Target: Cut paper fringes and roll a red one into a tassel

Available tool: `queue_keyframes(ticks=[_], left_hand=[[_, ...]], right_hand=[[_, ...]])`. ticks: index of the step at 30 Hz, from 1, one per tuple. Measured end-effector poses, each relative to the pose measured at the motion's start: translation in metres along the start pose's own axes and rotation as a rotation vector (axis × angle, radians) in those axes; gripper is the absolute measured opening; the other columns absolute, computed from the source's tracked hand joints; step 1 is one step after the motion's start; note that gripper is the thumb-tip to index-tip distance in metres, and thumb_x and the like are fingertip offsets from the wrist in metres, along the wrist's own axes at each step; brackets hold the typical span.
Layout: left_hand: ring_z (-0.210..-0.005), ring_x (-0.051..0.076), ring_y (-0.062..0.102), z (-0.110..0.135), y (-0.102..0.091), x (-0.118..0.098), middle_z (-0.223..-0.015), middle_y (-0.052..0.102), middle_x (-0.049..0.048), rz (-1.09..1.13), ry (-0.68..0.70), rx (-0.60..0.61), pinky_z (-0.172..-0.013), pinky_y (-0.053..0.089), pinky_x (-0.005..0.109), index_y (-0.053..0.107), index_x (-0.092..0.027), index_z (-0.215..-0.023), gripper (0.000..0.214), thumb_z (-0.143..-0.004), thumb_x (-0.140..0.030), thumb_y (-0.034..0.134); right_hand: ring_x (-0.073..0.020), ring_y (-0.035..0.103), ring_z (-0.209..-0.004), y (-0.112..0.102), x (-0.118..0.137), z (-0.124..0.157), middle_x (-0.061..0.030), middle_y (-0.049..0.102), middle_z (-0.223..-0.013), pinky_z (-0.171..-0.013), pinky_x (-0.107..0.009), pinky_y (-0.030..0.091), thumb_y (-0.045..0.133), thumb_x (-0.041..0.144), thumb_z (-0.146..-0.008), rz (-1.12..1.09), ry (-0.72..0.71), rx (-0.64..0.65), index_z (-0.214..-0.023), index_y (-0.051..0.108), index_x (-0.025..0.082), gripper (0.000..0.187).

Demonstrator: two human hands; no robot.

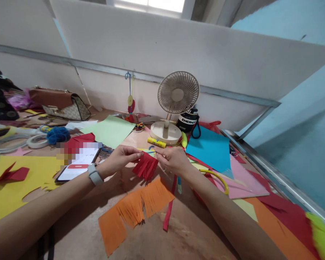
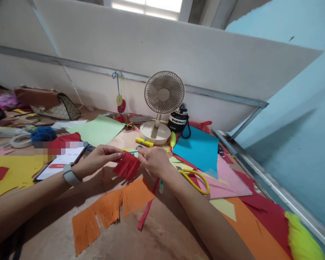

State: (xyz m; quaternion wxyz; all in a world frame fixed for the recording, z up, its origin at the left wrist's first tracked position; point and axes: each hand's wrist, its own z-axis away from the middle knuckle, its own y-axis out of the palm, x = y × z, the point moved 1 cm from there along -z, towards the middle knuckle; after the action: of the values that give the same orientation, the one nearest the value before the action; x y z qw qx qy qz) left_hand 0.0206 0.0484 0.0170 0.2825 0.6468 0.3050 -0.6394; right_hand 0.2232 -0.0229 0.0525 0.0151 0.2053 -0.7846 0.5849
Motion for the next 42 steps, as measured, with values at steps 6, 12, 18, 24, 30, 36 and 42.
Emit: queue_keyframes(ticks=[6,12,18,24,30,36,42], left_hand=[[-0.064,0.013,0.059,-0.001,-0.003,-0.001,-0.074,0.071,0.0047,0.006,0.027,-0.048,-0.064,0.048,0.027,0.074,-0.012,-0.087,0.026,-0.075,-0.035,0.071],[-0.072,0.014,0.061,-0.002,-0.007,0.000,-0.083,0.072,0.0052,0.077,0.041,-0.072,-0.068,0.049,0.027,0.073,-0.014,-0.092,0.027,-0.076,-0.036,0.071],[-0.074,0.016,0.064,-0.002,-0.006,0.001,-0.088,0.074,0.0072,0.106,0.031,-0.070,-0.071,0.052,0.029,0.074,-0.015,-0.091,0.028,-0.073,-0.037,0.073],[-0.077,0.016,0.064,0.001,-0.003,0.002,-0.088,0.074,0.0060,0.067,0.057,0.094,-0.076,0.051,0.029,0.074,-0.016,-0.089,0.021,-0.077,-0.033,0.070],[-0.079,0.016,0.062,0.005,0.002,-0.002,-0.085,0.072,0.0053,0.057,0.053,0.222,-0.075,0.049,0.028,0.075,-0.017,-0.087,0.016,-0.078,-0.029,0.070],[-0.070,0.012,0.059,0.004,-0.003,0.003,-0.085,0.070,0.0048,0.176,-0.028,0.237,-0.067,0.048,0.023,0.073,-0.016,-0.081,0.016,-0.074,-0.030,0.073],[-0.067,0.009,0.058,0.002,-0.007,0.004,-0.076,0.067,0.0016,0.304,-0.056,0.218,-0.065,0.047,0.020,0.074,-0.016,-0.079,0.015,-0.071,-0.029,0.077]], right_hand=[[-0.0222,0.065,-0.075,0.000,-0.002,-0.003,-0.0066,0.075,-0.087,-0.060,-0.028,0.036,0.047,0.031,-0.090,0.254,0.071,0.058,-0.106,0.071,0.026,0.029],[-0.0264,0.065,-0.074,-0.008,-0.019,-0.005,-0.0144,0.072,-0.078,-0.058,-0.031,0.038,0.049,0.032,-0.089,0.398,0.308,0.085,-0.086,0.074,0.017,0.029],[-0.0383,0.064,-0.092,-0.014,-0.040,-0.005,-0.0251,0.068,-0.089,-0.072,-0.044,0.045,0.056,0.011,-0.080,0.375,0.448,0.000,-0.097,0.072,0.007,0.024],[-0.0194,0.047,-0.126,-0.001,-0.009,-0.011,-0.0068,0.055,-0.135,-0.106,-0.034,0.035,0.041,0.011,-0.081,-0.369,0.068,0.015,-0.127,0.056,0.018,0.049],[-0.0202,0.051,-0.121,0.022,0.006,-0.008,-0.0026,0.063,-0.122,-0.103,-0.036,0.037,0.040,0.012,-0.076,-0.911,0.040,0.312,-0.110,0.066,0.021,0.044],[-0.0186,0.062,-0.096,0.020,0.009,-0.004,0.0002,0.071,-0.102,-0.087,-0.029,0.046,0.046,0.015,-0.075,-0.983,0.180,0.372,-0.097,0.072,0.020,0.034],[-0.0203,0.062,-0.100,0.030,0.001,-0.004,-0.0038,0.070,-0.107,-0.090,-0.032,0.045,0.064,0.033,-0.078,-1.156,0.189,0.421,-0.108,0.070,0.017,0.035]])
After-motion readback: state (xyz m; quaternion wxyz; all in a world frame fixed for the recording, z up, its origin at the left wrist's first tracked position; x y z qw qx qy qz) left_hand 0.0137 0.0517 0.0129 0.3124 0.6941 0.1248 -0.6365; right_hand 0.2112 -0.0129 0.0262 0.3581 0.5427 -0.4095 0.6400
